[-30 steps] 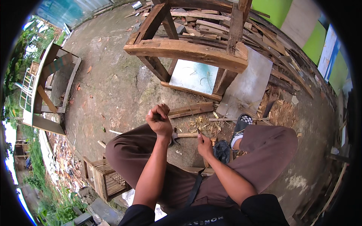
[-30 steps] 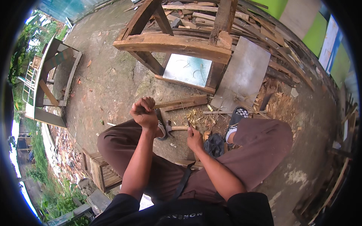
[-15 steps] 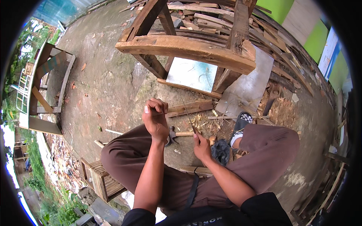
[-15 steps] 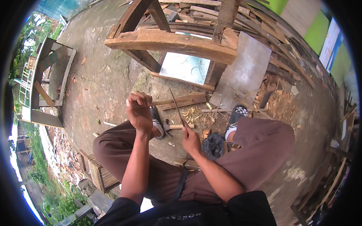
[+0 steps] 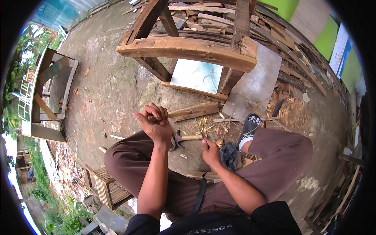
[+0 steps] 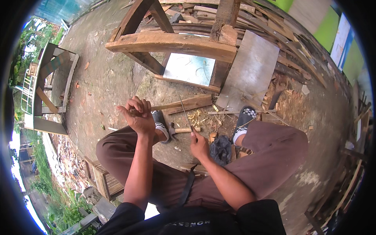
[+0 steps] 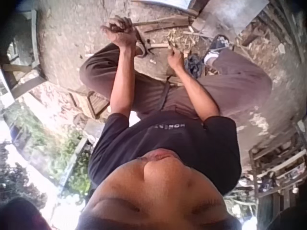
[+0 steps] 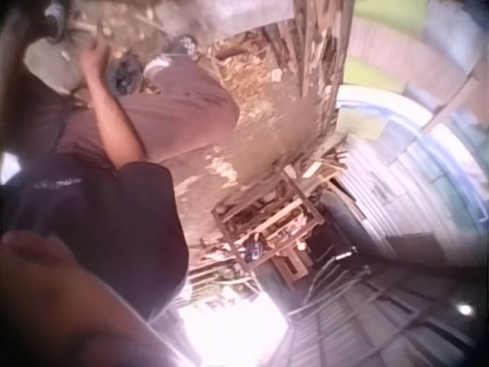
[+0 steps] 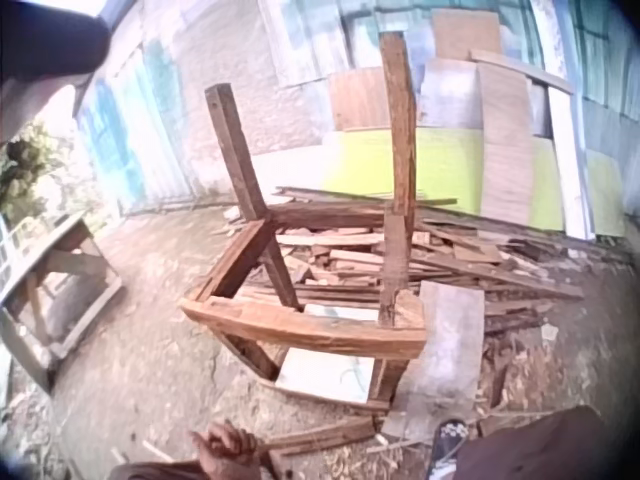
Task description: The person sits on the ground and uses a knife to sharpen a thin bamboo stick. They repeatedly scrape the blade along the stick's surface, rotate it, and inspect the edges while seated.
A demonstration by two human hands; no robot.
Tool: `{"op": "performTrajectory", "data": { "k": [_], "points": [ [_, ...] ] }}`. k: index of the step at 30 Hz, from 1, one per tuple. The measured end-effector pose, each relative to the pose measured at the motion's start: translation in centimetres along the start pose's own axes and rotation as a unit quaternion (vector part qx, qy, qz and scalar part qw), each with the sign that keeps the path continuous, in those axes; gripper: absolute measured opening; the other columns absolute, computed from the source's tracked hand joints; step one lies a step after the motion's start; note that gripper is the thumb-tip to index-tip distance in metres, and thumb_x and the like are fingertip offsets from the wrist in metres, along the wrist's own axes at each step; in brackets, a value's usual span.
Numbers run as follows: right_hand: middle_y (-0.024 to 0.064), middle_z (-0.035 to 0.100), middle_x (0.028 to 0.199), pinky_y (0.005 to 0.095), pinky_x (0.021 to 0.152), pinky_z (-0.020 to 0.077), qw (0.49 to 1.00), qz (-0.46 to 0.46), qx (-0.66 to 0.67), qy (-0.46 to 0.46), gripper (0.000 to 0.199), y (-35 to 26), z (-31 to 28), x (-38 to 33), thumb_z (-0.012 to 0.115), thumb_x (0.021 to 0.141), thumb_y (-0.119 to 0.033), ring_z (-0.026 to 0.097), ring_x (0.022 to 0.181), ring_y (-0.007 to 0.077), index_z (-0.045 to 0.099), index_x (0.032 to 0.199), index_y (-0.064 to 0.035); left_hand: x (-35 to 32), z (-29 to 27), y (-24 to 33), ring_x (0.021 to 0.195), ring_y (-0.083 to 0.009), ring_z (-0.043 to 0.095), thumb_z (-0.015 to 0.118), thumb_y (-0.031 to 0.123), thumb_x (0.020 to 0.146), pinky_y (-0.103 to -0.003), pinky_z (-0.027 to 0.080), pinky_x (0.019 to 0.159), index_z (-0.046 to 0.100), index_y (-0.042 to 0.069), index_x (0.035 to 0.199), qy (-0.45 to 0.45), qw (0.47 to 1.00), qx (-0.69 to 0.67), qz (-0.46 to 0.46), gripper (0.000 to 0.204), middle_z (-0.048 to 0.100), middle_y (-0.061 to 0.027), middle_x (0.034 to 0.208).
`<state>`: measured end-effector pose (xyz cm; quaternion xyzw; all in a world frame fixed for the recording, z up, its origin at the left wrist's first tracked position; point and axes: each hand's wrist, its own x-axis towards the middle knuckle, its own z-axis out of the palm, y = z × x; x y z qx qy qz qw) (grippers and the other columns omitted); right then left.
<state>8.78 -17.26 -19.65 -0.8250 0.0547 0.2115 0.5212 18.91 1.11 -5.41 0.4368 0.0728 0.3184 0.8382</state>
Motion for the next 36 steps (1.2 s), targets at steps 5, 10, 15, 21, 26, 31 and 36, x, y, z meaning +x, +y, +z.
{"op": "performTrajectory", "data": {
  "k": [5, 10, 15, 21, 26, 31, 36],
  "points": [
    [0.0288, 0.065, 0.080, 0.0448, 0.068, 0.0507, 0.995, 0.046, -0.018, -0.082, 0.041, -3.1, -1.1, -0.8, 0.049, 0.103, -0.031, 0.068, 0.082, 0.0442, 0.055, 0.142, -0.0185, -0.5, 0.5, 0.7, 0.042, -0.0096, 0.024, 0.040, 0.053, 0.105, -0.025, 0.021, 0.040, 0.035, 0.009, 0.073, 0.016, 0.998, 0.055, 0.025, 0.054, 0.031, -0.0016, 0.054],
    [0.0289, 0.066, 0.084, 0.0443, 0.069, 0.0510, 0.996, 0.015, -0.021, -0.081, 0.042, -3.3, -1.2, -0.9, 0.049, 0.103, -0.032, 0.068, 0.086, 0.0442, 0.054, 0.143, -0.0179, -0.8, -0.1, 0.8, 0.042, -0.0101, 0.025, 0.035, 0.045, 0.109, -0.026, 0.022, 0.040, 0.035, 0.009, 0.072, 0.044, 0.998, 0.049, -0.001, 0.052, 0.031, -0.0022, 0.053],
    [0.0299, 0.064, 0.083, 0.0427, 0.067, 0.0514, 0.995, 0.054, -0.006, -0.080, 0.043, -4.3, -1.4, -0.5, 0.048, 0.104, -0.032, 0.068, 0.081, 0.0444, 0.054, 0.143, -0.0156, -1.0, 0.5, 1.2, 0.045, -0.0111, 0.027, 0.034, 0.040, 0.110, -0.026, 0.025, 0.045, 0.034, 0.009, 0.071, 0.073, 0.997, 0.029, 0.025, 0.050, 0.031, -0.0027, 0.054],
    [0.0303, 0.062, 0.079, 0.0405, 0.060, 0.0494, 0.998, -0.045, 0.028, -0.025, 0.043, -3.9, -0.9, -0.5, 0.049, 0.103, -0.028, 0.067, 0.067, 0.0418, 0.054, 0.143, -0.0114, -1.2, 0.4, 0.3, 0.046, -0.0118, 0.024, 0.035, 0.035, 0.110, -0.028, 0.026, 0.049, 0.035, 0.009, 0.072, 0.066, 0.997, 0.016, 0.021, 0.046, 0.030, -0.0027, 0.054],
    [0.0237, 0.054, 0.070, 0.0352, 0.060, 0.0471, 0.979, -0.170, 0.095, -0.056, 0.040, -8.3, -1.8, -1.9, 0.050, 0.103, -0.018, 0.056, 0.063, 0.0249, 0.055, 0.141, -0.0053, -2.1, 0.0, 0.0, 0.046, -0.0109, 0.020, 0.033, 0.034, 0.109, -0.029, 0.024, 0.049, 0.034, 0.009, 0.070, 0.041, 0.999, 0.013, 0.007, 0.046, 0.028, -0.0017, 0.053],
    [0.0268, 0.055, 0.065, 0.0428, 0.055, 0.0463, 0.998, -0.059, 0.008, -0.017, 0.043, -4.0, -0.7, -0.1, 0.049, 0.104, -0.023, 0.060, 0.056, 0.0407, 0.051, 0.145, -0.0134, -2.2, -0.3, -0.2, 0.046, -0.0107, 0.019, 0.033, 0.035, 0.108, -0.028, 0.022, 0.048, 0.033, 0.009, 0.069, 0.037, 0.999, 0.013, -0.007, 0.047, 0.027, -0.0008, 0.052],
    [0.0275, 0.053, 0.063, 0.0427, 0.055, 0.0463, 0.995, -0.091, 0.024, -0.046, 0.042, -5.3, -0.9, -0.8, 0.048, 0.104, -0.022, 0.060, 0.057, 0.0423, 0.051, 0.145, -0.0120, -2.0, 0.4, -0.1, 0.047, -0.0107, 0.019, 0.033, 0.034, 0.108, -0.028, 0.021, 0.048, 0.032, 0.010, 0.069, 0.064, 0.997, 0.029, 0.011, 0.047, 0.026, -0.0005, 0.052]
  ]
}}
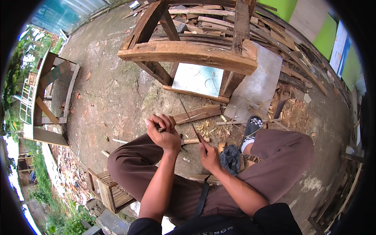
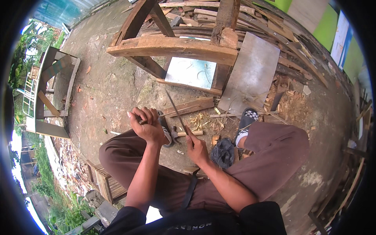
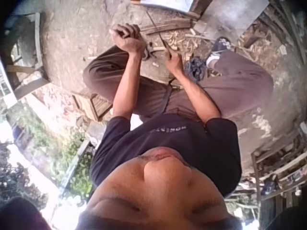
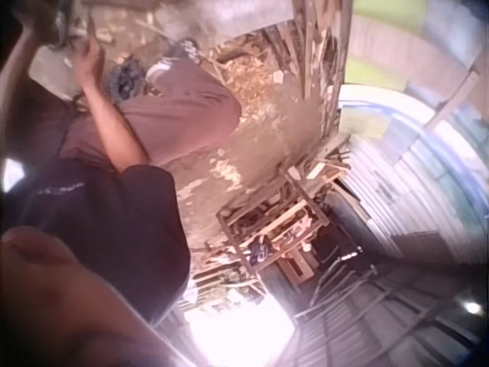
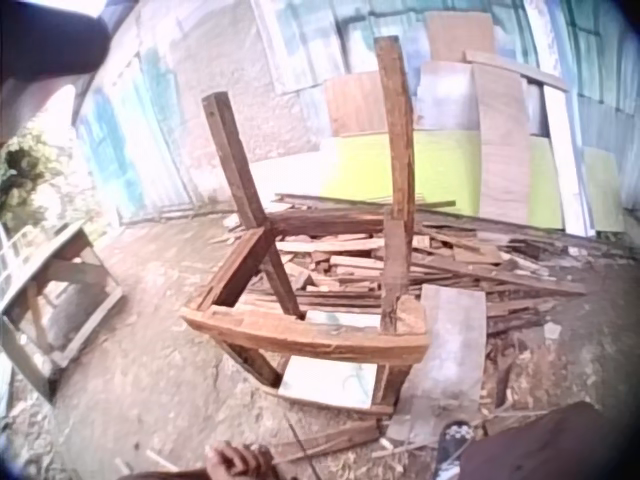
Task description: The person sits on the ground and uses a knife to sharpen a thin bamboo stick. They repeatedly scrape the blade along the stick's surface, rotate it, and inspect the edges while seated.
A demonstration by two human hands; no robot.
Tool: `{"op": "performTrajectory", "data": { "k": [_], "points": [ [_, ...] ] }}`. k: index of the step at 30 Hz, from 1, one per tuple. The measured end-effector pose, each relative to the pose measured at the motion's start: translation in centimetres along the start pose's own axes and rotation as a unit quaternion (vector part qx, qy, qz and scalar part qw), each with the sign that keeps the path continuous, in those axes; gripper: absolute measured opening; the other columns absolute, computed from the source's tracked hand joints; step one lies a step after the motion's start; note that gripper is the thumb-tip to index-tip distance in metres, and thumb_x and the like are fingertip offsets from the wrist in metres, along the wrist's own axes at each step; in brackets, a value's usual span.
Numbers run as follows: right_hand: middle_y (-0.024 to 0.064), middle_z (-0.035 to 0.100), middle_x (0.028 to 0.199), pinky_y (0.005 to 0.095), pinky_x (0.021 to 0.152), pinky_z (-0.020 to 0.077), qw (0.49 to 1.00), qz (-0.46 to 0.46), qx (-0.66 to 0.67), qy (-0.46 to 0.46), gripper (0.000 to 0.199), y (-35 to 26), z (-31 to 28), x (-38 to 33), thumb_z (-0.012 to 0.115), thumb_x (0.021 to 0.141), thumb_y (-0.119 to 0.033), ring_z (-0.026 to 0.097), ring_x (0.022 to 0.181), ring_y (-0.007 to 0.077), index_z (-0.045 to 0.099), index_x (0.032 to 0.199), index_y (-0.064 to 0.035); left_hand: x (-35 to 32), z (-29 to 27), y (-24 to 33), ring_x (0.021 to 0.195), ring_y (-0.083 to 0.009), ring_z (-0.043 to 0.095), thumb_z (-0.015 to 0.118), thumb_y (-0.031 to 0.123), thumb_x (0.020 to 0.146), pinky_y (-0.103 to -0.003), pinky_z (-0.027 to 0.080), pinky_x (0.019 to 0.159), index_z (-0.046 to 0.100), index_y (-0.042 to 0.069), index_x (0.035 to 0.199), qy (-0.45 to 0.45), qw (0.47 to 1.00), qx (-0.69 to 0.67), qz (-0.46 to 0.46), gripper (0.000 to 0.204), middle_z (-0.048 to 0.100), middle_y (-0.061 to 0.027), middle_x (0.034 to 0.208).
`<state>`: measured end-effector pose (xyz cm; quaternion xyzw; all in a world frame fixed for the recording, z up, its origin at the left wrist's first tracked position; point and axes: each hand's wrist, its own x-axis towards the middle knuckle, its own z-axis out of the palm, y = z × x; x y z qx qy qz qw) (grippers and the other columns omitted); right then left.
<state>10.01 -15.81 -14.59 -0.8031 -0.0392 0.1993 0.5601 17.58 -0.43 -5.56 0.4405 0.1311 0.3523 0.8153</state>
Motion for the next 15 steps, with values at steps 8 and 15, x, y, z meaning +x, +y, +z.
{"op": "performTrajectory", "data": {
  "k": [8, 15],
  "points": [
    [0.0282, 0.059, 0.071, 0.0444, 0.058, 0.0476, 0.988, 0.136, -0.059, 0.047, 0.040, 5.5, 0.9, 1.2, 0.048, 0.104, -0.025, 0.063, 0.067, 0.0451, 0.054, 0.142, -0.0139, 0.4, 0.7, -0.3, 0.049, -0.0109, 0.018, 0.032, 0.033, 0.109, -0.028, 0.021, 0.049, 0.032, 0.010, 0.070, 0.023, 1.000, 0.000, 0.003, 0.045, 0.024, 0.0000, 0.053],
    [0.0262, 0.056, 0.067, 0.0427, 0.058, 0.0467, 0.991, 0.129, -0.028, 0.034, 0.042, 5.1, 2.2, 1.4, 0.046, 0.105, -0.029, 0.064, 0.062, 0.0395, 0.053, 0.144, -0.0165, 1.6, 0.0, -0.1, 0.048, -0.0108, 0.017, 0.032, 0.034, 0.109, -0.028, 0.021, 0.049, 0.031, 0.010, 0.071, 0.079, 0.997, -0.012, 0.008, 0.044, 0.024, -0.0004, 0.054]
  ]
}}
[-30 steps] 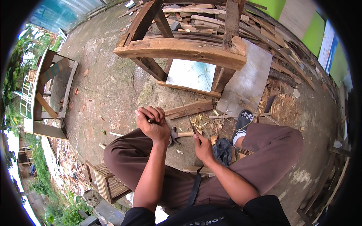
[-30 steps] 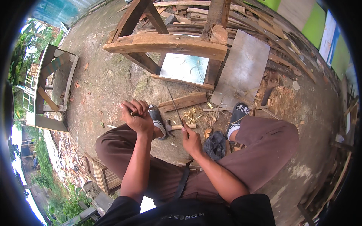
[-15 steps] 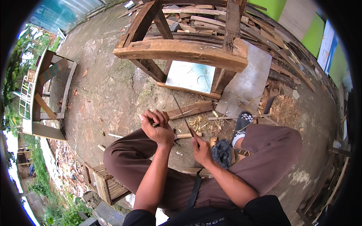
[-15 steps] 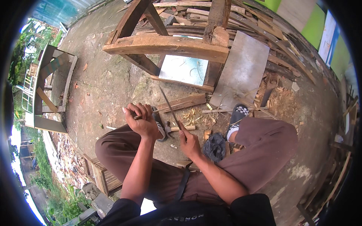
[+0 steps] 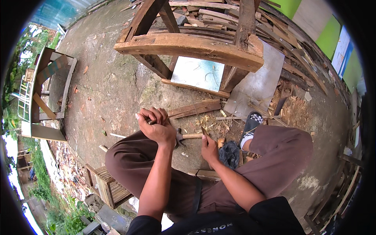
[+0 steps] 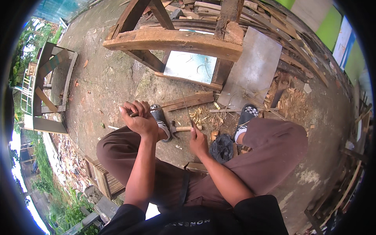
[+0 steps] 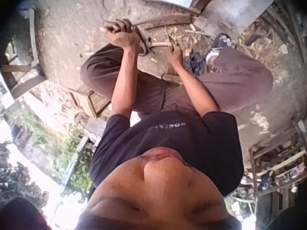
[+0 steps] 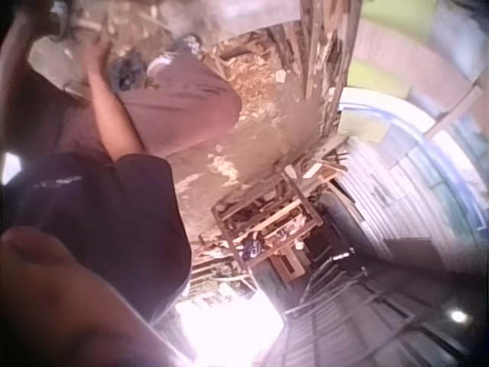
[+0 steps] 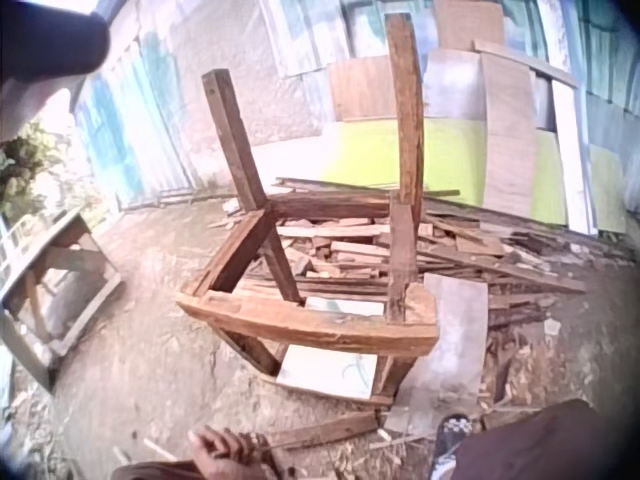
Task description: The person sits on the ground and uses a knife to sharpen a thin bamboo stick. They repeatedly scrape the blade along the stick's surface, rotate it, and inspect the edges while seated.
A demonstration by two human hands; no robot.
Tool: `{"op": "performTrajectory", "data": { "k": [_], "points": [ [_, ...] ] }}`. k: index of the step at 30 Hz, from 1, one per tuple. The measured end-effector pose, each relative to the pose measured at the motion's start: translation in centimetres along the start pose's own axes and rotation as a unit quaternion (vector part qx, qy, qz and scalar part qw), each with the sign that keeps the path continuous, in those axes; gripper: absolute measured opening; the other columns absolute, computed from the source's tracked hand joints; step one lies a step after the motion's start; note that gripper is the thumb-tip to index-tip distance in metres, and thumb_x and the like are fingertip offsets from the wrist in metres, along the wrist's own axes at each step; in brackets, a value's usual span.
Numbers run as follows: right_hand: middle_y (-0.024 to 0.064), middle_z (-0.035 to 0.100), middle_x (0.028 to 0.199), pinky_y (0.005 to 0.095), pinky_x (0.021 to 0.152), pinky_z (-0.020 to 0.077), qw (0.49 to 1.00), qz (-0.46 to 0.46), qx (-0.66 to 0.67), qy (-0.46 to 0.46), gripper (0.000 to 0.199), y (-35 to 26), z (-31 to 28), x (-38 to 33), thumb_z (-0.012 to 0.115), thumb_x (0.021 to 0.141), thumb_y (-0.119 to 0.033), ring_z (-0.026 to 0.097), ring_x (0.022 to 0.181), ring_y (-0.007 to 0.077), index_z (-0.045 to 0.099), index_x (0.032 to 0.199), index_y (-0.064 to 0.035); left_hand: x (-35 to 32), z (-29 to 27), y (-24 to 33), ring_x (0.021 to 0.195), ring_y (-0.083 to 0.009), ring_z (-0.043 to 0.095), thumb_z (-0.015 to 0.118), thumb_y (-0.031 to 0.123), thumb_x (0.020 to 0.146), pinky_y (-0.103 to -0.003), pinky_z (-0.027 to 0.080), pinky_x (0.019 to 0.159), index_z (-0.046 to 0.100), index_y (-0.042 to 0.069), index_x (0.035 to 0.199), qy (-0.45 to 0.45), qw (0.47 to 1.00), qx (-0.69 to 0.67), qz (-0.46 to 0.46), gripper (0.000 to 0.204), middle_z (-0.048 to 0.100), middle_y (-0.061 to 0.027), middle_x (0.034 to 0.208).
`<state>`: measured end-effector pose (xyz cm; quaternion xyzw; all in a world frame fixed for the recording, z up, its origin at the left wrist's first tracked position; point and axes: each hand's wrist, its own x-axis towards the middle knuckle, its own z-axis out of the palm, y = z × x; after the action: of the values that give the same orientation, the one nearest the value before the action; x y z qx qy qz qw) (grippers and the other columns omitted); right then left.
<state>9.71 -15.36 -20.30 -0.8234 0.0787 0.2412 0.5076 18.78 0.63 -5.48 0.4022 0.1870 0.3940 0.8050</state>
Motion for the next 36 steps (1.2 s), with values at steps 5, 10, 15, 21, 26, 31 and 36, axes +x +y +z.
{"op": "performTrajectory", "data": {
  "k": [5, 10, 15, 21, 26, 31, 36],
  "points": [
    [0.0272, 0.057, 0.071, 0.0445, 0.063, 0.0481, 1.000, 0.010, 0.017, 0.018, 0.040, 2.3, 1.3, -0.1, 0.044, 0.105, -0.029, 0.063, 0.067, 0.0402, 0.054, 0.143, -0.0193, 0.5, -0.2, 0.0, 0.048, -0.0113, 0.019, 0.032, 0.034, 0.109, -0.028, 0.021, 0.049, 0.031, 0.011, 0.073, 0.001, 1.000, 0.006, 0.003, 0.043, 0.025, -0.0008, 0.056],
    [0.0265, 0.056, 0.068, 0.0439, 0.060, 0.0458, 1.000, -0.017, 0.008, 0.025, 0.041, 2.7, 1.4, 1.4, 0.045, 0.105, -0.029, 0.060, 0.060, 0.0380, 0.053, 0.144, -0.0188, 0.9, 0.0, 0.1, 0.049, -0.0117, 0.021, 0.032, 0.034, 0.109, -0.029, 0.021, 0.049, 0.031, 0.012, 0.075, 0.030, 0.999, 0.002, -0.011, 0.040, 0.025, -0.0008, 0.057],
    [0.0283, 0.061, 0.074, 0.0473, 0.066, 0.0487, 1.000, -0.014, -0.008, -0.022, 0.040, -0.7, 0.8, 0.8, 0.044, 0.105, -0.028, 0.066, 0.077, 0.0457, 0.054, 0.142, -0.0167, 1.5, -1.1, 0.2, 0.051, -0.0111, 0.021, 0.032, 0.031, 0.108, -0.028, 0.021, 0.050, 0.030, 0.012, 0.076, 0.016, 1.000, 0.006, 0.000, 0.037, 0.025, -0.0003, 0.058],
    [0.0272, 0.064, 0.076, 0.0503, 0.069, 0.0504, 0.999, -0.009, -0.031, 0.023, 0.043, 3.1, 1.5, 2.6, 0.043, 0.105, -0.032, 0.066, 0.080, 0.0465, 0.051, 0.146, -0.0213, 1.8, -1.0, 0.3, 0.050, -0.0108, 0.018, 0.033, 0.027, 0.106, -0.028, 0.019, 0.048, 0.028, 0.013, 0.076, 0.032, 0.999, -0.001, -0.011, 0.034, 0.023, 0.0001, 0.056],
    [0.0266, 0.065, 0.079, 0.0509, 0.071, 0.0512, 0.998, 0.006, -0.057, -0.035, 0.042, 1.1, 0.6, 1.3, 0.043, 0.105, -0.032, 0.067, 0.082, 0.0449, 0.052, 0.144, -0.0203, 1.9, -0.7, 0.4, 0.049, -0.0103, 0.016, 0.033, 0.025, 0.105, -0.027, 0.019, 0.048, 0.028, 0.013, 0.075, 0.055, 0.998, 0.004, -0.002, 0.033, 0.023, 0.0004, 0.056],
    [0.0252, 0.069, 0.089, 0.0511, 0.075, 0.0520, 0.995, 0.041, -0.078, -0.043, 0.042, 1.1, 0.5, 1.8, 0.043, 0.105, -0.031, 0.067, 0.089, 0.0447, 0.052, 0.144, -0.0208, 2.2, -1.2, 0.4, 0.049, -0.0103, 0.016, 0.034, 0.025, 0.105, -0.027, 0.019, 0.048, 0.029, 0.013, 0.075, 0.050, 0.999, 0.013, 0.007, 0.032, 0.023, 0.0006, 0.056],
    [0.0267, 0.068, 0.090, 0.0521, 0.077, 0.0515, 0.997, 0.059, -0.043, 0.024, 0.040, 3.5, 1.3, 2.6, 0.042, 0.105, -0.030, 0.066, 0.088, 0.0465, 0.054, 0.142, -0.0226, 2.0, -0.7, 0.0, 0.048, -0.0105, 0.017, 0.034, 0.025, 0.104, -0.027, 0.019, 0.048, 0.029, 0.014, 0.075, 0.063, 0.998, 0.010, 0.001, 0.032, 0.024, 0.0004, 0.055]
  ]
}}
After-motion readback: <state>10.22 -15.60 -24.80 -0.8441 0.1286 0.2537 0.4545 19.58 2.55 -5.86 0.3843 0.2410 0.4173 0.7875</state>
